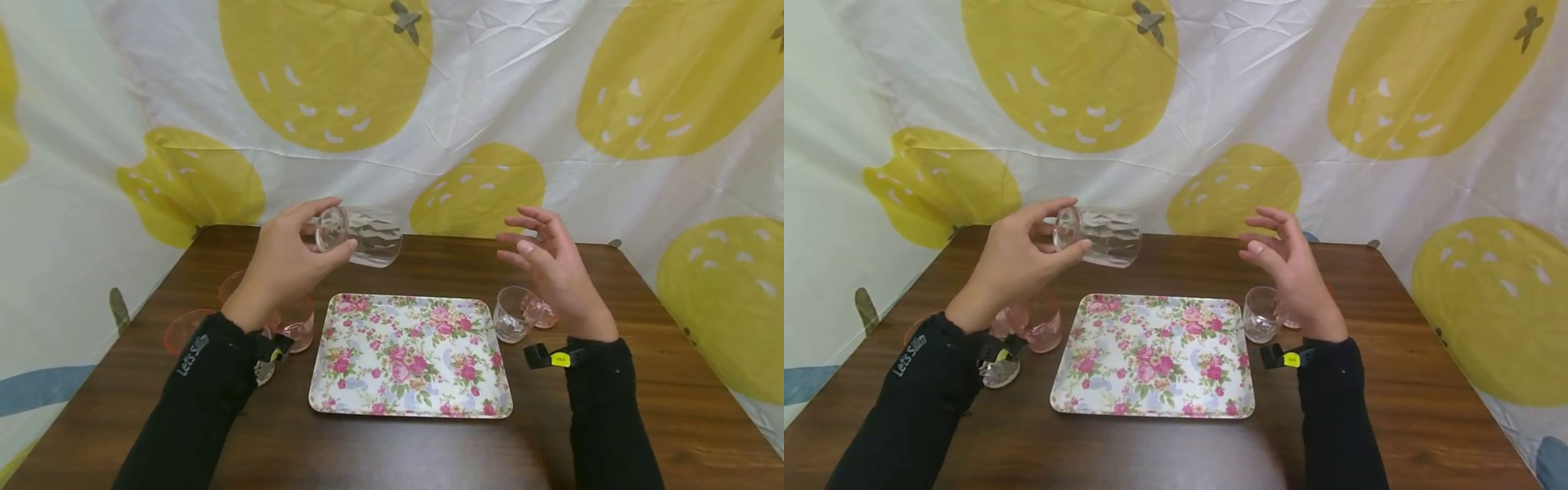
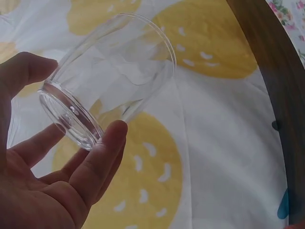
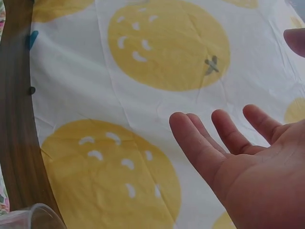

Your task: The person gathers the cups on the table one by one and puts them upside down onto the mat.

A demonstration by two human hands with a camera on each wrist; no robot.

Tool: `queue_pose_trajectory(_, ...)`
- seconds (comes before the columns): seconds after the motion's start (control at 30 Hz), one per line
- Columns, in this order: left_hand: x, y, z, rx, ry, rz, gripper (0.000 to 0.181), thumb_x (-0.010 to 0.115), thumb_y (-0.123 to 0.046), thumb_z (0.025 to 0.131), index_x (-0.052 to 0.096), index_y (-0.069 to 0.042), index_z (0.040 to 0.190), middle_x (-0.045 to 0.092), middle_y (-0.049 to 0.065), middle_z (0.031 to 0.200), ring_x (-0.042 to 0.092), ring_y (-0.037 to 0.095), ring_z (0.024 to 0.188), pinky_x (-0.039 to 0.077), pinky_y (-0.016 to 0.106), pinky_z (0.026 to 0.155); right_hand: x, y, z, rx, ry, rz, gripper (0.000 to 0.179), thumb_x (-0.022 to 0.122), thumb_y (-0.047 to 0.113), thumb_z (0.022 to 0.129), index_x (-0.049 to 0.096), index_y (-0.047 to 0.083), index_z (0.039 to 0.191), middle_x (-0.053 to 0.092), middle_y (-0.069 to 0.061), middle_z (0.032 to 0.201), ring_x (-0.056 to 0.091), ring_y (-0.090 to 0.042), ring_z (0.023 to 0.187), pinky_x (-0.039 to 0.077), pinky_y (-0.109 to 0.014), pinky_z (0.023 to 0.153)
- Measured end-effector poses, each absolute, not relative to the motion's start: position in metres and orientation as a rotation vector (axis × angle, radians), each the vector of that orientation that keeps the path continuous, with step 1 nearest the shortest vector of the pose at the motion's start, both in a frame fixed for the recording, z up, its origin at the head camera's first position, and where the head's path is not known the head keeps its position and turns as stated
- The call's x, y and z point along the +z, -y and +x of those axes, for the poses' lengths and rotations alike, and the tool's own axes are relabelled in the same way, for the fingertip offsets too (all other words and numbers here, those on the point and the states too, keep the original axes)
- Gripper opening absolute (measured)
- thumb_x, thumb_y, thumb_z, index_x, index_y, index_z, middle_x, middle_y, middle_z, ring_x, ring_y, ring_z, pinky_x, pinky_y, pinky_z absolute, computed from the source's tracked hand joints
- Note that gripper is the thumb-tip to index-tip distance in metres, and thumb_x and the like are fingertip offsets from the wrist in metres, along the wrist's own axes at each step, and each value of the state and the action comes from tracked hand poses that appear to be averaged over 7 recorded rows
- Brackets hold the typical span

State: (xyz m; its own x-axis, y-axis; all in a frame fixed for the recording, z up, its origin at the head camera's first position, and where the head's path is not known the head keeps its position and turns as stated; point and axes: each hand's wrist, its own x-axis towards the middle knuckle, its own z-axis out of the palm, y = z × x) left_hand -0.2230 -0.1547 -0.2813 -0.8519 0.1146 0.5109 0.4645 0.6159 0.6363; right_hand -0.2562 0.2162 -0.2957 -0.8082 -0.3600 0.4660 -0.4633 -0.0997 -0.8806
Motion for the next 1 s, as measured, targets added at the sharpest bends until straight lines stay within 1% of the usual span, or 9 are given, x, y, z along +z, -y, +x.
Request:
queue_pose_trajectory(0.1, -0.286, 0.157, -0.227, -1.016, 2.466, -0.436, 0.064, 0.077, -0.035, 0.089, 0.055, -0.02, 0.147, 0.063, 0.012, 0.124, 0.06, 0.025, 0.081, 0.048, 0.035, 0.065, -0.293, -0.218, -0.254, 2.068, 2.055, 0.94, 0.045, 0.047, 0.009, 0.105, 0.035, 0.014, 0.148, 0.038, -0.012, 0.145, 0.051, -0.027, 0.13, 0.05, -0.03, 0.106)
queue_pose_trajectory(0.13, -0.288, 0.156, -0.229, -0.977, 2.48, -0.43, 0.064, 0.077, -0.035, 0.088, 0.055, -0.019, 0.146, 0.064, 0.012, 0.122, 0.06, 0.026, 0.085, 0.049, 0.038, 0.067, -0.292, -0.219, -0.254, 2.055, 2.064, 0.94, 0.045, 0.047, 0.01, 0.106, 0.034, 0.014, 0.148, 0.039, -0.011, 0.145, 0.051, -0.026, 0.13, 0.05, -0.03, 0.106)
queue_pose_trajectory(0.2, -0.293, 0.156, -0.231, -0.911, 2.509, -0.419, 0.064, 0.078, -0.035, 0.087, 0.056, -0.017, 0.145, 0.065, 0.013, 0.122, 0.062, 0.029, 0.093, 0.053, 0.043, 0.077, -0.291, -0.222, -0.253, 2.038, 2.065, 0.949, 0.045, 0.047, 0.01, 0.106, 0.034, 0.014, 0.149, 0.039, -0.01, 0.145, 0.051, -0.025, 0.13, 0.05, -0.03, 0.106)
queue_pose_trajectory(0.23, -0.295, 0.155, -0.232, -0.882, 2.526, -0.415, 0.065, 0.078, -0.034, 0.087, 0.057, -0.016, 0.145, 0.065, 0.013, 0.123, 0.062, 0.032, 0.103, 0.053, 0.046, 0.084, -0.291, -0.223, -0.252, 2.032, 2.063, 0.953, 0.045, 0.046, 0.01, 0.106, 0.034, 0.014, 0.149, 0.04, -0.01, 0.145, 0.051, -0.025, 0.13, 0.05, -0.03, 0.106)
queue_pose_trajectory(0.33, -0.3, 0.153, -0.234, -0.847, 2.58, -0.409, 0.064, 0.077, -0.033, 0.086, 0.057, -0.014, 0.144, 0.059, 0.013, 0.14, 0.053, 0.034, 0.132, 0.048, 0.054, 0.104, -0.289, -0.226, -0.251, 2.031, 2.035, 0.971, 0.043, 0.046, 0.009, 0.106, 0.036, 0.013, 0.148, 0.04, -0.011, 0.144, 0.051, -0.027, 0.13, 0.051, -0.031, 0.105)
queue_pose_trajectory(0.37, -0.302, 0.152, -0.235, -0.833, 2.604, -0.407, 0.064, 0.076, -0.032, 0.086, 0.057, -0.014, 0.144, 0.058, 0.013, 0.141, 0.052, 0.035, 0.133, 0.048, 0.055, 0.105, -0.289, -0.227, -0.25, 2.035, 2.022, 0.976, 0.043, 0.046, 0.008, 0.106, 0.037, 0.012, 0.148, 0.04, -0.011, 0.144, 0.051, -0.027, 0.129, 0.051, -0.031, 0.105)
queue_pose_trajectory(0.6, -0.31, 0.146, -0.241, -0.635, 2.778, -0.402, 0.065, 0.074, -0.032, 0.086, 0.055, -0.009, 0.144, 0.059, 0.019, 0.132, 0.061, 0.035, 0.108, 0.052, 0.047, 0.084, -0.287, -0.232, -0.249, 2.0, 2.038, 0.938, 0.043, 0.046, 0.009, 0.106, 0.037, 0.012, 0.148, 0.042, -0.01, 0.143, 0.052, -0.027, 0.129, 0.052, -0.028, 0.104)
queue_pose_trajectory(0.77, -0.316, 0.143, -0.245, -0.519, 2.837, -0.433, 0.066, 0.077, -0.032, 0.085, 0.057, -0.006, 0.143, 0.063, 0.02, 0.128, 0.061, 0.036, 0.112, 0.053, 0.049, 0.088, -0.288, -0.234, -0.25, 2.008, 2.033, 0.942, 0.043, 0.047, 0.009, 0.105, 0.038, 0.012, 0.147, 0.042, -0.009, 0.142, 0.053, -0.026, 0.129, 0.052, -0.027, 0.104)
queue_pose_trajectory(1.0, -0.326, 0.138, -0.248, -0.488, 2.908, -0.474, 0.068, 0.079, -0.034, 0.083, 0.059, -0.004, 0.141, 0.066, 0.018, 0.122, 0.063, 0.032, 0.104, 0.056, 0.045, 0.085, -0.289, -0.236, -0.251, 1.996, 2.035, 0.955, 0.042, 0.047, 0.009, 0.105, 0.038, 0.012, 0.146, 0.043, -0.007, 0.142, 0.055, -0.02, 0.127, 0.052, -0.027, 0.103)
